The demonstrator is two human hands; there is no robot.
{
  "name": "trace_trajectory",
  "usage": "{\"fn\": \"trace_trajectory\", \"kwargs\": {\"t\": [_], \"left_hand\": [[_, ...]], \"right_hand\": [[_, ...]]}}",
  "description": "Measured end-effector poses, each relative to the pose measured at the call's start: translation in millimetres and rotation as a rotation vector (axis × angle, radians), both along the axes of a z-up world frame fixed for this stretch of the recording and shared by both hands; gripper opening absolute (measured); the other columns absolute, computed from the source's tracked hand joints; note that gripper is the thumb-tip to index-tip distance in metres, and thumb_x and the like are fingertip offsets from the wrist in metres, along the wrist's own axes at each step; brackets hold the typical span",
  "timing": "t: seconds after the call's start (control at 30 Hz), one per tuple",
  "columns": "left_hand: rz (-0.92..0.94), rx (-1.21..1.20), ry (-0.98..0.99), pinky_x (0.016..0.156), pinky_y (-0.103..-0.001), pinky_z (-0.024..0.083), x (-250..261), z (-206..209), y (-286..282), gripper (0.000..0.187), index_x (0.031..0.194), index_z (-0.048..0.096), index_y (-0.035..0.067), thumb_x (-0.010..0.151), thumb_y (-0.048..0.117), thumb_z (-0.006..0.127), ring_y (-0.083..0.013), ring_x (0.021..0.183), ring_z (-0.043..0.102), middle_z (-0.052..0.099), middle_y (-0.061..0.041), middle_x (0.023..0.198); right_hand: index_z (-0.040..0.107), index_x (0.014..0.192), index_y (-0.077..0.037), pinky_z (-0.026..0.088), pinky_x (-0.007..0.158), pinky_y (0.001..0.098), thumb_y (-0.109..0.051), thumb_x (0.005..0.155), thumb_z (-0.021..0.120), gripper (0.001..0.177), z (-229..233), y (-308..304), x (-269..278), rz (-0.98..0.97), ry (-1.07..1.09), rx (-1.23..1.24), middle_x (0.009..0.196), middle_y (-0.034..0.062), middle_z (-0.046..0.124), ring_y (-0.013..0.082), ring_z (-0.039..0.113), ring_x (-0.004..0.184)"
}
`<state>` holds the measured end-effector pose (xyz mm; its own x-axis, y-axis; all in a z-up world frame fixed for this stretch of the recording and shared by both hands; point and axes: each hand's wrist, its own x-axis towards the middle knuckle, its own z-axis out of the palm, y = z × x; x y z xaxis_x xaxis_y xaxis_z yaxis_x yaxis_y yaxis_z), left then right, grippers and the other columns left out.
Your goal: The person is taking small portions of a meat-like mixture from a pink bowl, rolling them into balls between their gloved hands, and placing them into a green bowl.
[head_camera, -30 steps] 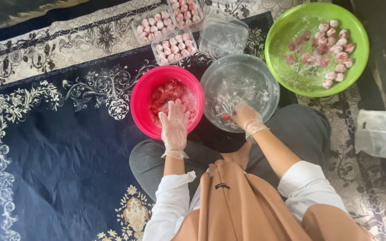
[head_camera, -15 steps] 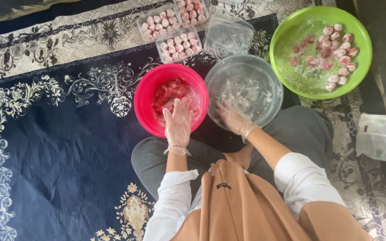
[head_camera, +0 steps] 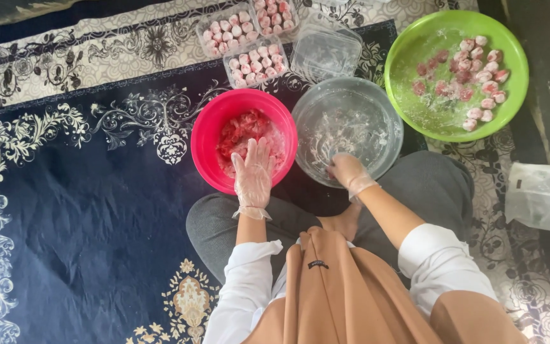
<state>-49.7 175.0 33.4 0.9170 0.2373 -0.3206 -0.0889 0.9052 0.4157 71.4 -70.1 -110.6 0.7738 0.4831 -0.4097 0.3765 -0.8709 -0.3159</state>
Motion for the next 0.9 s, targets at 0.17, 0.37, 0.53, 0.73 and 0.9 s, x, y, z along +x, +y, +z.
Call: {"fn": "trace_trajectory", "kwargs": {"t": [0.17, 0.37, 0.53, 0.73, 0.9], "left_hand": [[0.006, -0.016, -0.005, 0.125, -0.041, 0.021, 0.1, -8.7, 3.3, 0.073, 0.155, 0.041, 0.025, 0.097, 0.070, 0.043, -0.0237, 0.152, 0.032, 0.036, -0.006, 0.163], [0.002, -0.003, 0.005, 0.124, -0.040, 0.024, 1.9, -5.1, 1.8, 0.072, 0.154, 0.043, 0.026, 0.097, 0.069, 0.044, -0.0230, 0.150, 0.034, 0.038, -0.006, 0.162], [0.006, -0.032, -0.011, 0.124, -0.041, 0.023, 0.7, -11.4, 5.2, 0.072, 0.154, 0.043, 0.025, 0.097, 0.069, 0.044, -0.0241, 0.151, 0.033, 0.037, -0.007, 0.163], [-0.013, -0.035, -0.018, 0.123, -0.040, 0.024, 2.3, -12.4, 5.6, 0.071, 0.153, 0.044, 0.025, 0.098, 0.069, 0.044, -0.0235, 0.151, 0.034, 0.039, -0.007, 0.162], [0.002, -0.050, -0.021, 0.122, -0.040, 0.027, 1.1, -18.3, 8.7, 0.070, 0.152, 0.047, 0.025, 0.097, 0.069, 0.045, -0.0239, 0.149, 0.038, 0.041, -0.007, 0.160]], "right_hand": [[0.076, 0.117, -0.024, 0.055, 0.098, 0.0423, -0.032, 0.101, 0.053, 0.029, 16.4, -10.2, 8.8, 0.047, 0.057, 0.058, 0.115, 0.0058, 0.076, 0.0288, 0.069, 0.116], [0.082, 0.106, -0.021, 0.056, 0.095, 0.0434, -0.057, 0.093, 0.060, 0.045, 36.2, -3.7, 10.6, 0.074, 0.170, -0.097, 0.104, 0.0093, 0.080, 0.0299, 0.072, 0.111], [0.078, 0.116, -0.008, 0.054, 0.098, 0.0473, -0.048, 0.099, 0.056, 0.049, 75.6, 6.7, 6.2, -0.030, 0.169, -0.141, 0.113, 0.0194, 0.076, 0.0364, 0.069, 0.116], [0.078, 0.116, -0.015, 0.055, 0.098, 0.0450, -0.043, 0.097, 0.059, 0.039, 72.5, -14.0, 11.5, 0.020, 0.127, -0.148, 0.114, 0.0148, 0.076, 0.0326, 0.068, 0.117], [0.078, 0.117, -0.022, 0.054, 0.101, 0.0430, -0.036, 0.097, 0.058, 0.031, 61.5, -18.0, 12.5, 0.121, 0.128, -0.153, 0.119, 0.0101, 0.076, 0.0284, 0.067, 0.120]]}}
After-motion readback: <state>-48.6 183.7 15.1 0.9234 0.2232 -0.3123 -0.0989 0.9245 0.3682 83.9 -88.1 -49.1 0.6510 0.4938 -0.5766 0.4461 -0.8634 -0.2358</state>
